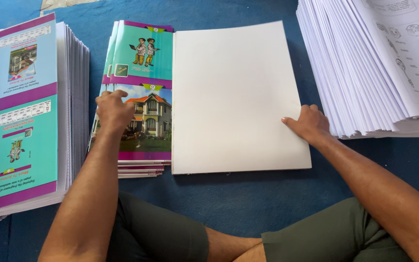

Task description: The person sits on the floor and repeatedly folds a printed cover sheet over a stack of white pages, then uses a small wooden block to press and crease the fold. The person repeats this folding and pressing cycle multiple times on the same stack.

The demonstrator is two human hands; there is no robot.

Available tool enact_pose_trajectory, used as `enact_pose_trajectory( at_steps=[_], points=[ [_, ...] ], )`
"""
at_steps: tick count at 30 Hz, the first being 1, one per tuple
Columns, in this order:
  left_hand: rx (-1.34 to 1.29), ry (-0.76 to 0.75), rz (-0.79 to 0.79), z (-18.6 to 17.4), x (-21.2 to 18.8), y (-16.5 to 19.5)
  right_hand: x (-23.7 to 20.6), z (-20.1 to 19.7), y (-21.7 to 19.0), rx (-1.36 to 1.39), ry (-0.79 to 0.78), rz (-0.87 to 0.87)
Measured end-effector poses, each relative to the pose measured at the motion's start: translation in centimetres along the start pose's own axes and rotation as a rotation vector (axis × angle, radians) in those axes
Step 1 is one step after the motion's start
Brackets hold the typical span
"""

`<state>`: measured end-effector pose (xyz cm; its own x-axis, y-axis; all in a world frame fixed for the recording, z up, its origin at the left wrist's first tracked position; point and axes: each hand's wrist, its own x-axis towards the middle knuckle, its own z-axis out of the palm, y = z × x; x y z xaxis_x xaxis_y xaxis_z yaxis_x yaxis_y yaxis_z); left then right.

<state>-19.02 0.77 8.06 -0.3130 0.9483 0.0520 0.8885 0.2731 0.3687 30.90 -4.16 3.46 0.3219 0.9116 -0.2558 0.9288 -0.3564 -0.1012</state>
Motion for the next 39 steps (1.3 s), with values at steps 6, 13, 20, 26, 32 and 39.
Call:
enact_pose_trajectory(
  at_steps=[6,13,20,26,32,39],
  points=[
    [-0.006,0.05,0.176,1.5,0.1,0.2,0.6,0.2,0.9,0.304,0.097,-0.089],
    [-0.045,-0.026,0.171,2.7,-0.5,1.6,1.1,-0.2,1.2,0.835,-0.057,0.001],
    [-0.181,-0.2,0.092,4.6,-1.2,3.2,0.4,-1.7,1.0,1.118,-0.121,-0.01],
    [-0.457,-0.444,0.029,6.4,-1.1,3.5,0.2,-2.4,1.1,1.26,-0.126,-0.05],
    [-0.764,-0.59,-0.184,6.4,-1.1,4.0,0.3,-2.5,1.1,1.285,-0.128,-0.087],
    [-0.779,-0.831,-0.407,5.5,-1.6,4.1,1.0,-2.0,1.4,1.244,-0.078,-0.083]
  ],
)
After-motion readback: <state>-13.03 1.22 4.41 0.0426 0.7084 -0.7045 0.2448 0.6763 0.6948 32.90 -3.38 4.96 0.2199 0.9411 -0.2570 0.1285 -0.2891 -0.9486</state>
